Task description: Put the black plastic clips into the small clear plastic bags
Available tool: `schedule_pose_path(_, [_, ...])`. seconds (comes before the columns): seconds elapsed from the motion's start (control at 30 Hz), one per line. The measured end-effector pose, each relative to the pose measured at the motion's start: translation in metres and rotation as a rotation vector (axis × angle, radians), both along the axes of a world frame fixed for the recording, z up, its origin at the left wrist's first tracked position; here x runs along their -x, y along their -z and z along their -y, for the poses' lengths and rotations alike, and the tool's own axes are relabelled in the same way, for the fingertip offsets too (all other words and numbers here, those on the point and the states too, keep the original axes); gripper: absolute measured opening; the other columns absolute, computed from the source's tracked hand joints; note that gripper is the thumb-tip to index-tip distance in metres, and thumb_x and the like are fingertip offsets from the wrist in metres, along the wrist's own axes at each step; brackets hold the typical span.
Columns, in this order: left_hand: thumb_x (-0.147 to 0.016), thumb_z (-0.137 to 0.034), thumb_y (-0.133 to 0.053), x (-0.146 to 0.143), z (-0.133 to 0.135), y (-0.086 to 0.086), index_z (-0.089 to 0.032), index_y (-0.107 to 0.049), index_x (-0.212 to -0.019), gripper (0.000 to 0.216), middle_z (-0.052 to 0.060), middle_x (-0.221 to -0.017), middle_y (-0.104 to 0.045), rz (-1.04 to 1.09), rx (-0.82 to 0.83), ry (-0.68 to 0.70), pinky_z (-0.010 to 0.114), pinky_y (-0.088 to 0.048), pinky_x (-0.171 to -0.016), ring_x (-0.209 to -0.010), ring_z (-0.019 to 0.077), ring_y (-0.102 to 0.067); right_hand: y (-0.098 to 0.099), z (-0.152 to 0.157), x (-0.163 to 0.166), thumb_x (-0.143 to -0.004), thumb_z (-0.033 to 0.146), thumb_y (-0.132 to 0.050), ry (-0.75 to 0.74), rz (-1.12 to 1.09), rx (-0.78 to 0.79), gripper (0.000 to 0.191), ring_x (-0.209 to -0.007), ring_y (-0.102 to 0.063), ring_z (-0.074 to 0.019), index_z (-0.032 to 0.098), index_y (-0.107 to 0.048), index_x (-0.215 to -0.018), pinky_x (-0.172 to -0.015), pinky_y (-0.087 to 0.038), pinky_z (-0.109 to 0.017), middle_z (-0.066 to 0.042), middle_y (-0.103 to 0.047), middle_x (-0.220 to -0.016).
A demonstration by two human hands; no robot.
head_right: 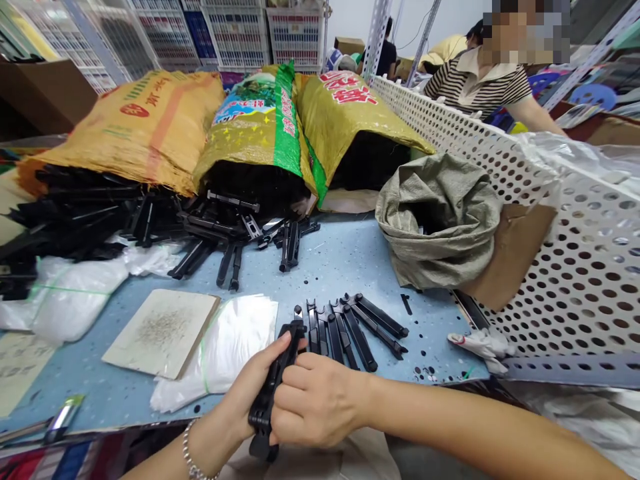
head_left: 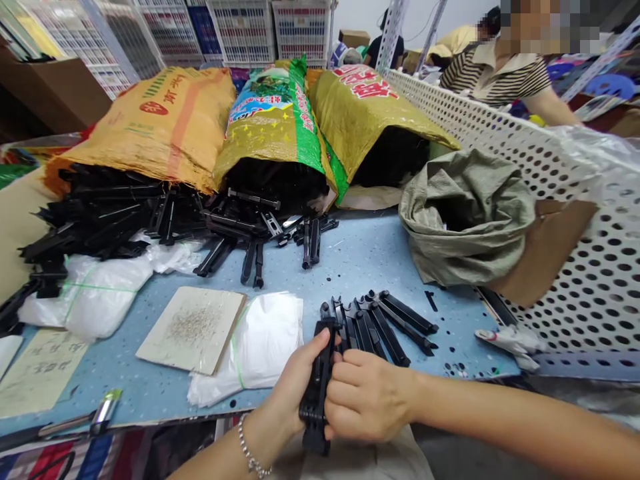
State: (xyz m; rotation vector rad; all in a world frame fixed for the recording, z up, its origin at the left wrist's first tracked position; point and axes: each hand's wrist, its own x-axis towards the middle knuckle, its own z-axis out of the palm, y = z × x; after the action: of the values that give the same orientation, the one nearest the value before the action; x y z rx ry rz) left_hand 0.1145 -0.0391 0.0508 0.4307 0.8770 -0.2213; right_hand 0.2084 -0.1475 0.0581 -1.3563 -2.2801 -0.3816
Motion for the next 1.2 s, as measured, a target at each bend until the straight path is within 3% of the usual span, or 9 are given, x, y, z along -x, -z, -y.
schedule_pose_path(0.2, [-0.074,-0.050,-0.069,0.012,-0.006,-0.019,-0.015,-0.059,-0.079,0.037,-0.001,-0.065,-0.054,0.247,-0.526,-0.196,0.017,-0.039,-0.048,-0.052,0.0075,-0.046,0.017,0.003,0.018,-0.098,0.036,-0.029,0.107,-0.353,0.050,0.039,-0.059,-0.039,-0.0162,0.018,-0.050,-0.070,-0.054,-0.026,-0.032,-0.002,-0.047,-0.063])
schedule_pose_path(0.4, [-0.060,-0.047,-0.081,0.038,0.005,-0.029,-0.024,-0.058,-0.109,0.059,0.003,-0.083,-0.061,0.374,-0.896,-0.441,0.024,-0.046,-0.062,-0.066,0.0141,-0.053,0.015,0.011,0.044,-0.096,0.054,-0.032,0.245,-1.439,0.747,0.042,-0.059,-0.038,-0.0102,0.019,-0.041,-0.074,-0.054,-0.033,-0.023,0.003,-0.041,-0.066])
schedule_pose_path(0.47, [-0.059,-0.045,-0.082,0.035,0.001,-0.028,-0.022,-0.058,-0.113,0.063,0.004,-0.085,-0.061,0.366,-0.941,-0.415,0.024,-0.047,-0.062,-0.067,0.0142,-0.054,0.011,0.010,0.042,-0.095,0.059,-0.029,0.228,-1.606,0.918,0.046,-0.052,-0.034,-0.0090,0.020,-0.039,-0.073,-0.049,-0.030,-0.022,0.005,-0.037,-0.060])
schedule_pose_path(0.57, [-0.072,-0.047,-0.072,0.018,-0.014,-0.022,-0.019,-0.055,-0.114,0.053,0.001,-0.079,-0.057,0.321,-0.715,-0.289,0.021,-0.043,-0.052,-0.059,0.0105,-0.051,0.004,0.007,0.027,-0.097,0.055,-0.028,0.283,-1.254,0.854,0.045,-0.058,-0.042,-0.0116,0.018,-0.048,-0.082,-0.054,-0.034,-0.024,0.001,-0.048,-0.067])
schedule_pose_path(0.7, [-0.074,-0.047,-0.068,0.000,-0.027,-0.012,-0.017,-0.053,-0.112,0.051,-0.003,-0.071,-0.053,0.258,-0.350,-0.227,0.017,-0.038,-0.045,-0.050,0.0063,-0.047,-0.001,0.003,0.007,-0.097,0.045,-0.037,0.302,-0.328,0.325,0.035,-0.071,-0.045,-0.0179,0.015,-0.056,-0.093,-0.062,-0.033,-0.031,-0.007,-0.057,-0.081])
schedule_pose_path(0.77, [-0.073,-0.048,-0.070,-0.002,-0.024,-0.009,-0.016,-0.055,-0.109,0.051,-0.003,-0.069,-0.054,0.230,-0.292,-0.203,0.016,-0.037,-0.045,-0.049,0.0061,-0.047,0.001,0.001,0.005,-0.097,0.036,-0.040,0.226,-0.081,0.194,0.029,-0.068,-0.044,-0.0175,0.016,-0.057,-0.086,-0.059,-0.029,-0.032,-0.005,-0.056,-0.076])
schedule_pose_path(1.03, [-0.070,-0.052,-0.071,0.006,-0.016,0.010,-0.015,-0.057,-0.082,0.041,-0.002,-0.066,-0.058,0.217,-0.575,-0.255,0.017,-0.038,-0.046,-0.050,0.0063,-0.049,0.024,0.009,0.004,-0.100,0.037,-0.031,0.266,-0.258,0.288,0.037,-0.067,-0.047,-0.0174,0.016,-0.058,-0.087,-0.063,-0.036,-0.031,-0.005,-0.057,-0.073])
schedule_pose_path(1.1, [-0.070,-0.053,-0.071,0.006,-0.018,0.022,-0.016,-0.058,-0.088,0.044,-0.002,-0.067,-0.059,0.172,-0.536,-0.259,0.017,-0.039,-0.047,-0.050,0.0069,-0.050,0.032,0.024,-0.014,-0.100,0.037,-0.028,0.442,-0.365,0.345,0.036,-0.080,-0.053,-0.0188,0.017,-0.059,-0.100,-0.072,-0.042,-0.033,-0.007,-0.062,-0.087])
schedule_pose_path(1.2, [-0.068,-0.054,-0.073,0.004,-0.015,0.044,-0.016,-0.059,-0.096,0.049,0.000,-0.071,-0.063,0.079,-0.451,-0.249,0.019,-0.045,-0.055,-0.058,0.0100,-0.059,0.050,0.059,-0.044,-0.097,0.042,-0.034,0.997,-0.368,0.312,0.042,-0.110,-0.052,-0.0287,0.014,-0.051,-0.124,-0.088,-0.042,-0.042,-0.017,-0.058,-0.118])
